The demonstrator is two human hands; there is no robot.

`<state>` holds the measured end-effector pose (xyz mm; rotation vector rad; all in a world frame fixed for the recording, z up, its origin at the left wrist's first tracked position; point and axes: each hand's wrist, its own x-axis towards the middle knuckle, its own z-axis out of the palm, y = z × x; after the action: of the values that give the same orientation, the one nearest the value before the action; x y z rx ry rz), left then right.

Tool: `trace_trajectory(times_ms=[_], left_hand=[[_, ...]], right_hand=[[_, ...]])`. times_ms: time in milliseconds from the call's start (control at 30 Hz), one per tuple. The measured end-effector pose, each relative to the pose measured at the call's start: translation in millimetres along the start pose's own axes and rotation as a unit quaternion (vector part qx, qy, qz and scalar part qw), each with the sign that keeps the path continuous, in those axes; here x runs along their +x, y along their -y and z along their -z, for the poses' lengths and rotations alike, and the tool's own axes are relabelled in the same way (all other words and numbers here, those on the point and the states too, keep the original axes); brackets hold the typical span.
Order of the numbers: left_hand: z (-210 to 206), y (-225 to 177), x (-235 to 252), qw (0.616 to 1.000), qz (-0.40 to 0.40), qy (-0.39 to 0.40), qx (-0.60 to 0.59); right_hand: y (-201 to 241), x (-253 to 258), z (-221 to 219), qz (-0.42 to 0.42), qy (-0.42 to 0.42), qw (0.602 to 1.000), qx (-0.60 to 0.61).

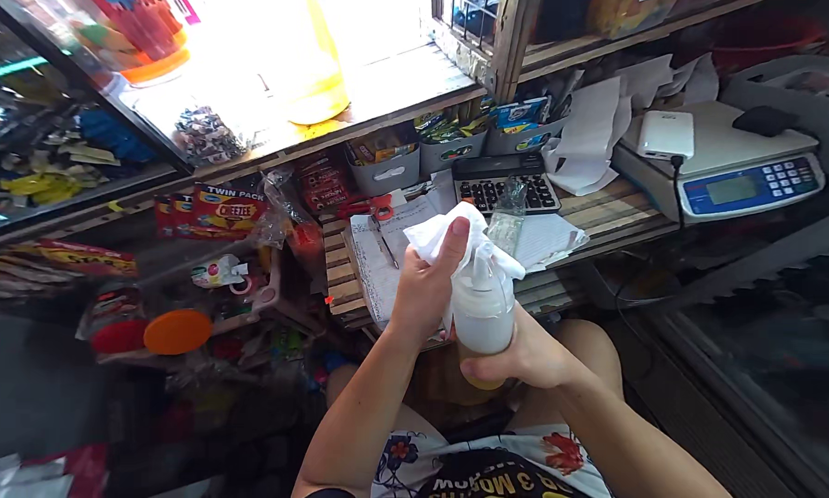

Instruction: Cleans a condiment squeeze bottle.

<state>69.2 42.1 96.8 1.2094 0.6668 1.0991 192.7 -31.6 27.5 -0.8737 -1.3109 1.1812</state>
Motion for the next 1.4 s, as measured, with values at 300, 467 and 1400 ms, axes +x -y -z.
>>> trace_trajectory(times_ms=[300,467,1400], left_hand=[[-2.3,30.2,-16.8,0.943,-0.297,-0.144,0.049],[-4.1,37.6,-23.8,0.937,-0.308,-0.165,0.014],[12.9,38.9,-25.7,0.997,-0.023,0.043,-0.060]], right_hand=[[4.6,2.8,-9.0,-0.009,-0.060,0.998,0.010],[5.1,5.4,-7.3,-0.008,-0.066,0.998,0.011],[4.5,4.2,3.1,-0.054,-0.117,0.989,-0.077]])
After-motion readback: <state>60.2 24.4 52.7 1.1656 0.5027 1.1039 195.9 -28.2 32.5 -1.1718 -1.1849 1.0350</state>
